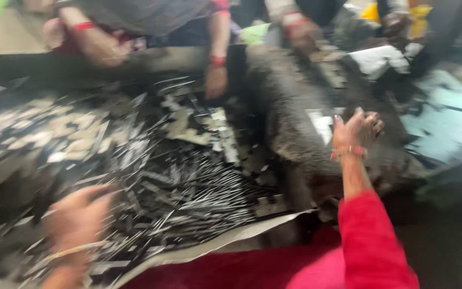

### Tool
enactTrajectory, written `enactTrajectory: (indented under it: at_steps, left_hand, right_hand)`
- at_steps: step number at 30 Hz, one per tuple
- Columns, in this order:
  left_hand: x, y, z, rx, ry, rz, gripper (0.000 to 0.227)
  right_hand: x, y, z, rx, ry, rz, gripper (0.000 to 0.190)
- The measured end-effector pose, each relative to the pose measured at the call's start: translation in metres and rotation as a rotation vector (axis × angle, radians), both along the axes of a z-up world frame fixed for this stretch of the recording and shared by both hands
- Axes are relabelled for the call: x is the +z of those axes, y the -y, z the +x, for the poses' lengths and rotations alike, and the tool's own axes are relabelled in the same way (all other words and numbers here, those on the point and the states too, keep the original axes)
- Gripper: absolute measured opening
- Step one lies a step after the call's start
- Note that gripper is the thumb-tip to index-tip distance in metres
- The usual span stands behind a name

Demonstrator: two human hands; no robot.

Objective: The person assembles small metal components by inserting pins into brackets. They pick up brackets and pins from a large bin, align the parts, and press them together by hand. The assembled units are placed onto a nearby surface.

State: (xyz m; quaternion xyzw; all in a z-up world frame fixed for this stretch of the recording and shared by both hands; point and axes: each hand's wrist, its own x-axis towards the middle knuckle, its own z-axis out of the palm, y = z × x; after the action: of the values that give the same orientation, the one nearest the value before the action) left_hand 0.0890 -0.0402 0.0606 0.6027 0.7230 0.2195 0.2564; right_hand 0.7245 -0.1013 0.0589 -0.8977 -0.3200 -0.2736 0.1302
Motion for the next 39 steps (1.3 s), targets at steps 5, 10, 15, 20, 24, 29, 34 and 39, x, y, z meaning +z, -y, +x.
enactTrajectory:
  at_steps: [5, 10, 15, 20, 24, 29, 34, 39]
  left_hand:
    - [0.038, 0.062, 0.087, -0.791, 0.111, 0.940, 0.021]
    - [0.041, 0.092, 0.083, -1.019, -0.011, 1.007, 0.025]
    - [0.021, 0.082, 0.040, -0.473, 0.075, 0.848, 0.021]
    - [-0.010, 0.046, 0.052, -0.278, 0.072, 0.729, 0.019]
    - [-0.038, -0.018, 0.097, -0.206, 0.129, 0.738, 0.019]
    - [-0.094, -0.118, 0.217, -0.572, -0.101, 0.632, 0.021]
    - [-0.137, -0.156, 0.321, -0.560, -0.626, 0.524, 0.028]
    - [-0.132, -0.163, 0.305, -0.660, -0.549, 0.146, 0.019]
  right_hand:
    - [-0.066, 0.026, -0.240, 0.818, -1.514, -0.119, 0.029]
    - [-0.076, 0.064, -0.324, 0.819, -2.380, 0.411, 0.033]
    - [-0.057, -0.037, -0.295, 0.830, -1.802, 0.351, 0.026]
    - [-0.098, -0.094, -0.313, 1.255, -0.252, -0.534, 0.005]
    - [-0.106, -0.085, -0.311, 1.290, -0.142, -0.392, 0.001]
    - [-0.074, -0.040, -0.277, 1.060, -0.690, 0.248, 0.029]
    - [-0.080, 0.016, -0.256, 0.202, -1.987, 0.763, 0.025]
    - [-0.104, 0.034, -0.268, 0.105, -1.936, 0.900, 0.018]
